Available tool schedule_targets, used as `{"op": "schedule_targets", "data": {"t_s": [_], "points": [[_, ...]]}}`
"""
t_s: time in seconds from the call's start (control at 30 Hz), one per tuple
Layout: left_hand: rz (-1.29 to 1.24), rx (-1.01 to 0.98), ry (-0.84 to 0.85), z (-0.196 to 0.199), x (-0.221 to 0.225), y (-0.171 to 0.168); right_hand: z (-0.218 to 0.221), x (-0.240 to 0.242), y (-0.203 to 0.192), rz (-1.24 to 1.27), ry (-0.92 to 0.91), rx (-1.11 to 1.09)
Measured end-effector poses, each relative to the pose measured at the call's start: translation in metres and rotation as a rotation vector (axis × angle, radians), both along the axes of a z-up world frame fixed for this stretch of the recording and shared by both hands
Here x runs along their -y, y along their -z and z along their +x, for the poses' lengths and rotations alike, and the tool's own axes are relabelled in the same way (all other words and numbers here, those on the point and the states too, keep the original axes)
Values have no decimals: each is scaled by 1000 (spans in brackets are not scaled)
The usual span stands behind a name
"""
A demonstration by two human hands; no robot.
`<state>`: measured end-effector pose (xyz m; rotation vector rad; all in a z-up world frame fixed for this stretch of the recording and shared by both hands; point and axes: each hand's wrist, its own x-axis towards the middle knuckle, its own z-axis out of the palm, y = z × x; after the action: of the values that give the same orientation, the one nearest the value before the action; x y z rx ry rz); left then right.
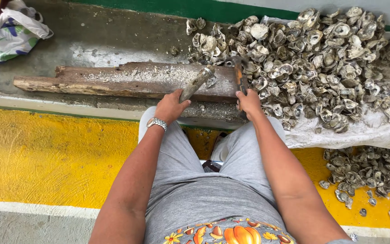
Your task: Shucking oysters using a metal tool and a piece of wood.
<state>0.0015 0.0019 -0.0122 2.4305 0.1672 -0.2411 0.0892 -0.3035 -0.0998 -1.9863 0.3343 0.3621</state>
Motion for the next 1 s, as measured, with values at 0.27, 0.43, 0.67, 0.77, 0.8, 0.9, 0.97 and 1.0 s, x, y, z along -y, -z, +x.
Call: {"op": "schedule_targets", "data": {"t_s": [0.27,0.43,0.67,0.77,0.8,0.9,0.97,1.0], "points": [[68,0,44,-1,3,6,-74,-21,-130,-107,-77,541],[80,19,34,-1,5,10,-105,-30,-179,-277,-199,1153],[161,79,114,-6,11,23,-100,-26,-130,-882,-557,380],[174,59,127,-1,13,25,-92,-21,-95,-752,-496,444],[95,43,92,2,11,27,-92,-21,-81,-551,-391,498],[36,9,34,9,10,27,-93,-29,-96,-289,-218,415],[30,-7,32,6,8,23,-84,-34,-108,-146,-155,295],[25,-22,31,6,8,20,-78,-35,-115,-4,-91,175]]}}
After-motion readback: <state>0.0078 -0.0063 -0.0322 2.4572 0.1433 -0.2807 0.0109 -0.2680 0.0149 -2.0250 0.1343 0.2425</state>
